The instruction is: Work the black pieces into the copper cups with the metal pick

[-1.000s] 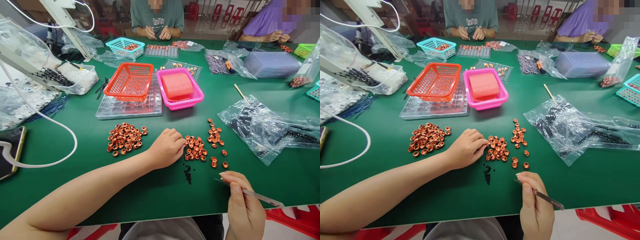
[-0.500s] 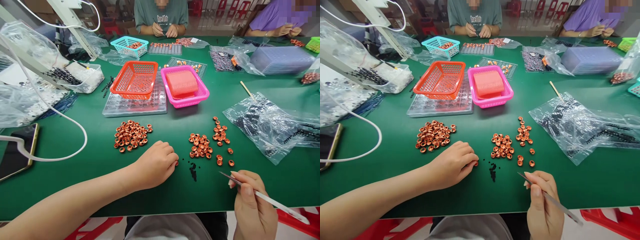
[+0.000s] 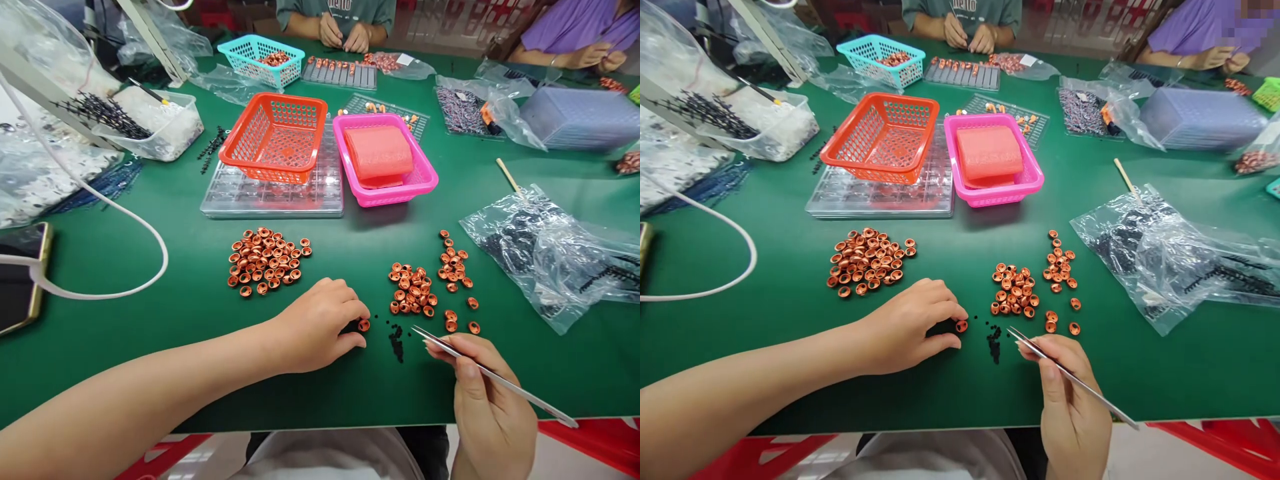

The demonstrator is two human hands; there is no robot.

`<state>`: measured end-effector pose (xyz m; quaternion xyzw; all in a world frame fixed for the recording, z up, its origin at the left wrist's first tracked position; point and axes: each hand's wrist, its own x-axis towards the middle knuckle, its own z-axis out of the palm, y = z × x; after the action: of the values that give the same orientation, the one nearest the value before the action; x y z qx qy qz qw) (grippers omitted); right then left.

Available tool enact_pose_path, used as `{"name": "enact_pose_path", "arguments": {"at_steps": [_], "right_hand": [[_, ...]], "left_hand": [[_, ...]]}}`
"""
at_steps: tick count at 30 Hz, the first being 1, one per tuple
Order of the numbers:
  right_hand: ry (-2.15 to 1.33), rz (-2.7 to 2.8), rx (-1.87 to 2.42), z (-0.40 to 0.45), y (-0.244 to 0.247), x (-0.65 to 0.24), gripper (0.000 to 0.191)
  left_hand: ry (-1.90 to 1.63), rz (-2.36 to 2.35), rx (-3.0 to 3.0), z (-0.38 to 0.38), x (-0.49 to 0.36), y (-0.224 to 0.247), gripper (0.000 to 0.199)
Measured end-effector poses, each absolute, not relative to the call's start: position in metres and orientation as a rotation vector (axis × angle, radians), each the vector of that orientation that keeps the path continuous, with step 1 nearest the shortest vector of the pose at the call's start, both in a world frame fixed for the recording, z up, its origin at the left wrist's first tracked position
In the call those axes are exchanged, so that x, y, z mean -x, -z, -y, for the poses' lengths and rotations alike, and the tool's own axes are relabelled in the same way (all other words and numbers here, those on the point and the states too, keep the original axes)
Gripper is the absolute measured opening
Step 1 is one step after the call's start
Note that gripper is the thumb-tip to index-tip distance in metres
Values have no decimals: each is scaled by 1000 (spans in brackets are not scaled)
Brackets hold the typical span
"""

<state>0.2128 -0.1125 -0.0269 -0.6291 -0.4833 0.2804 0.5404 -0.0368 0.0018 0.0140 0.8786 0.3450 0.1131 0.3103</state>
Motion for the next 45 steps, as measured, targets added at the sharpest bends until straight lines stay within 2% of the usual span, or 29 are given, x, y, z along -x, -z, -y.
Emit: {"name": "enact_pose_path", "arguments": {"at_steps": [7, 12, 21, 28, 35, 45], "right_hand": [[-629, 1154, 1499, 108, 27, -214, 19], [-634, 1134, 1519, 110, 26, -214, 19], [-678, 1133, 1516, 111, 21, -211, 18], [-669, 1148, 1529, 112, 22, -210, 18], [-671, 1157, 1473, 110, 19, -208, 17], [-658, 1113, 1569, 113, 18, -206, 22]], "left_hand": [[-339, -963, -2305, 1, 33, -10, 18], [-342, -1061, -2297, 3, 30, -9, 27], [-316, -1044, -2279, 3, 30, -12, 14], [-347, -1102, -2270, 4, 31, -10, 37], [-309, -1071, -2234, 4, 31, -14, 9], [-343, -1027, -2214, 2, 32, -12, 7]]}}
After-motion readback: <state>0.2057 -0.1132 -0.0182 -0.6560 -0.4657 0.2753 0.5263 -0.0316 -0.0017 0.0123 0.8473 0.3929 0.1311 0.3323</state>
